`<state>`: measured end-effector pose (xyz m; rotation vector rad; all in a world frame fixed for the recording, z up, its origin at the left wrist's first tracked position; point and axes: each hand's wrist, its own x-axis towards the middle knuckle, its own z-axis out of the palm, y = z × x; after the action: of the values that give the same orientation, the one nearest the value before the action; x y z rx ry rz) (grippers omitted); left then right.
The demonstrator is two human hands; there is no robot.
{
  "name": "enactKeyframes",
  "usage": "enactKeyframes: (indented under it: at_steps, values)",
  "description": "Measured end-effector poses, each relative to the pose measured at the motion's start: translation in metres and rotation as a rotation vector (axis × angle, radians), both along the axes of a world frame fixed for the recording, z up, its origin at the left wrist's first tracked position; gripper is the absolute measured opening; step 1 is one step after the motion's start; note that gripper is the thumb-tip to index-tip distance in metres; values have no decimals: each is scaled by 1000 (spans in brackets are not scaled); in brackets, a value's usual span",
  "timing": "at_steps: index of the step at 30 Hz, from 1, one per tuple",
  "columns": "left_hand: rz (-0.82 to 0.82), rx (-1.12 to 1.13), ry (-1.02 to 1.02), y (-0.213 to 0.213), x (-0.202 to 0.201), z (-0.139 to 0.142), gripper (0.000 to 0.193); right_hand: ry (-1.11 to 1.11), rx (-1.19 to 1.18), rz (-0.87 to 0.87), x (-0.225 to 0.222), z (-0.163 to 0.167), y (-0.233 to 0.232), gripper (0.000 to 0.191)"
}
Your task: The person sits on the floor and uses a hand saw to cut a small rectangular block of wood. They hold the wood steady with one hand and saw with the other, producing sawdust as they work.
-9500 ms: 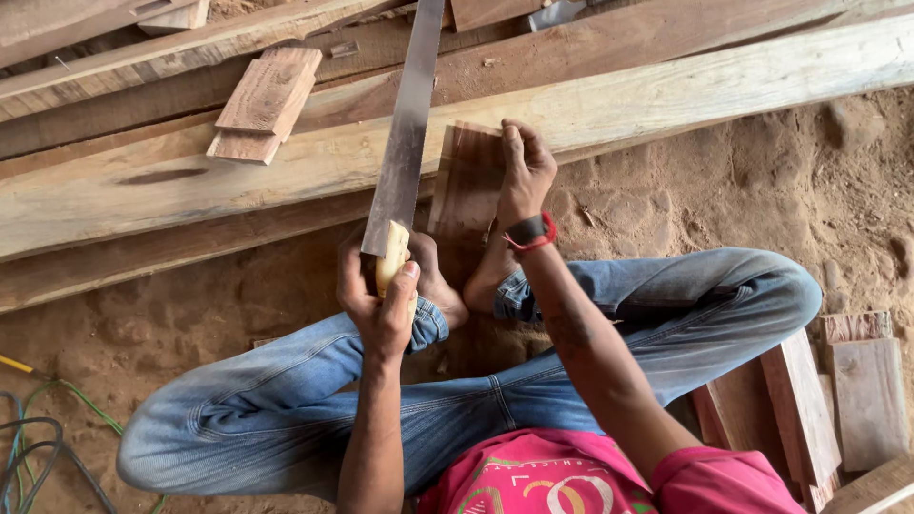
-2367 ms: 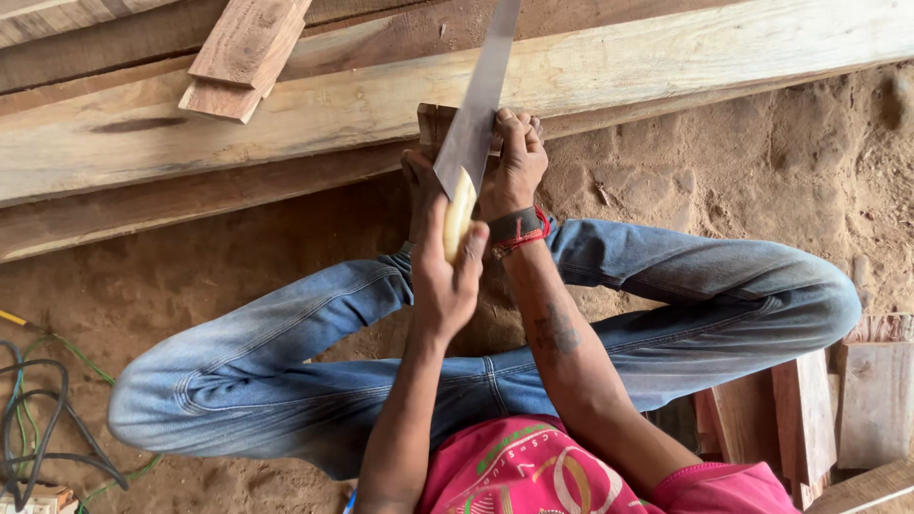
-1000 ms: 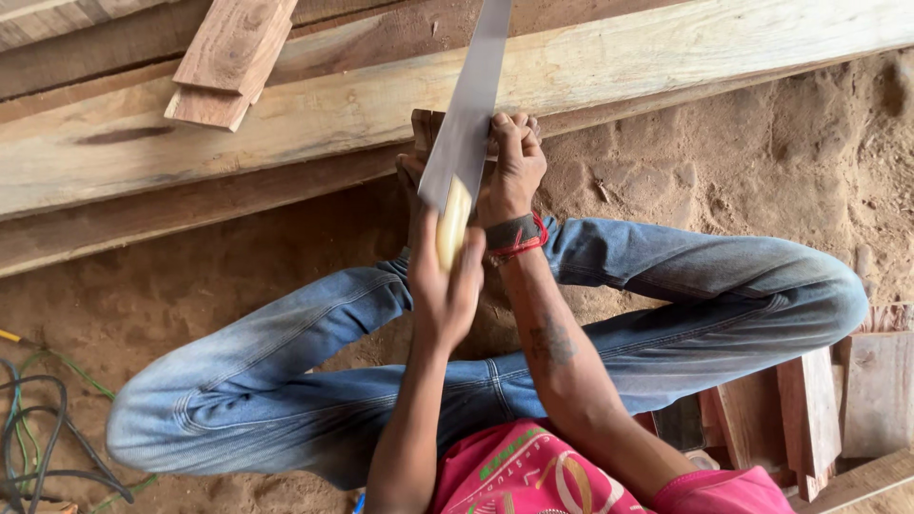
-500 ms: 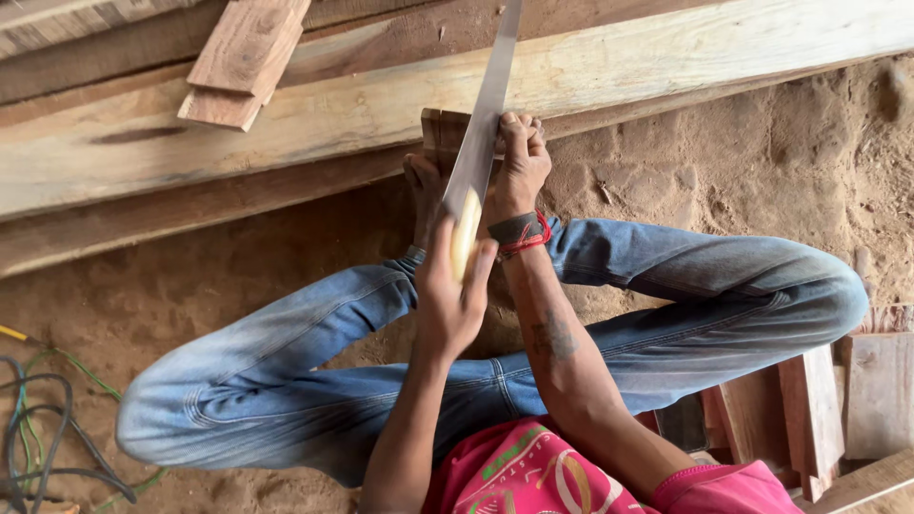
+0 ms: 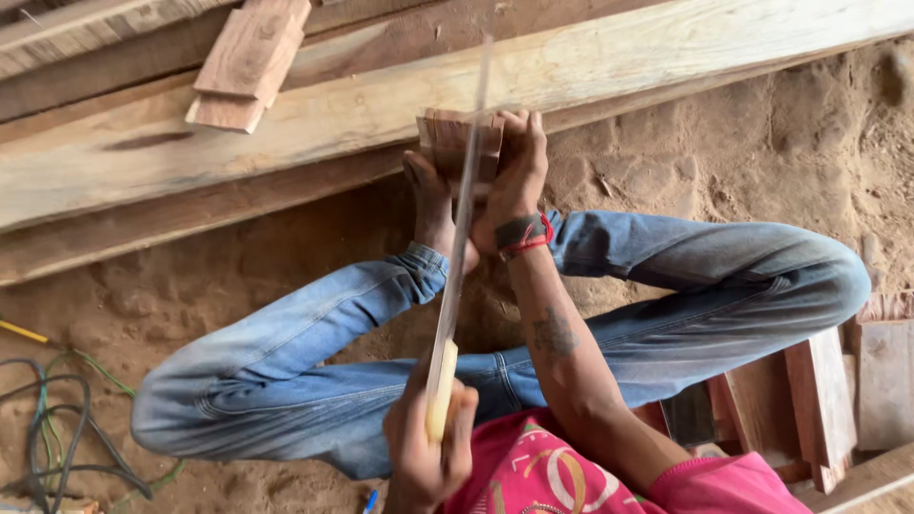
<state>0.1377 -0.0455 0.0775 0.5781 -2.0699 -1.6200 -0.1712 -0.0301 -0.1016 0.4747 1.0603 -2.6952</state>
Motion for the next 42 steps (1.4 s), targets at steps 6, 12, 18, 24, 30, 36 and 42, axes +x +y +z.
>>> enactKeyframes:
  at_steps: [6, 12, 18, 24, 30, 36, 42]
  values:
    - [-39, -70, 75, -15, -38, 19, 26, 153, 427, -167, -2, -23, 5, 43]
    - [-79, -104, -51, -12, -67, -31, 47, 325, 959, -181, -30, -59, -4, 45]
    - [-127, 16, -53, -17, -91, -29, 52, 18, 459, -238, -39, -56, -5, 35]
    - [-104, -54, -98, -22, -139, -30, 52, -186, 502, -327, -41, -41, -14, 37]
    - [-25, -493, 256, -35, -171, -29, 41, -160, 510, -350, -39, -36, -18, 40]
    - [-96, -104, -7, -15, -87, -11, 40, -269, 619, -460, -40, -36, -20, 42]
    - [83, -99, -197, 5, 42, 1, 36, -102, 534, -400, -37, -32, -17, 48]
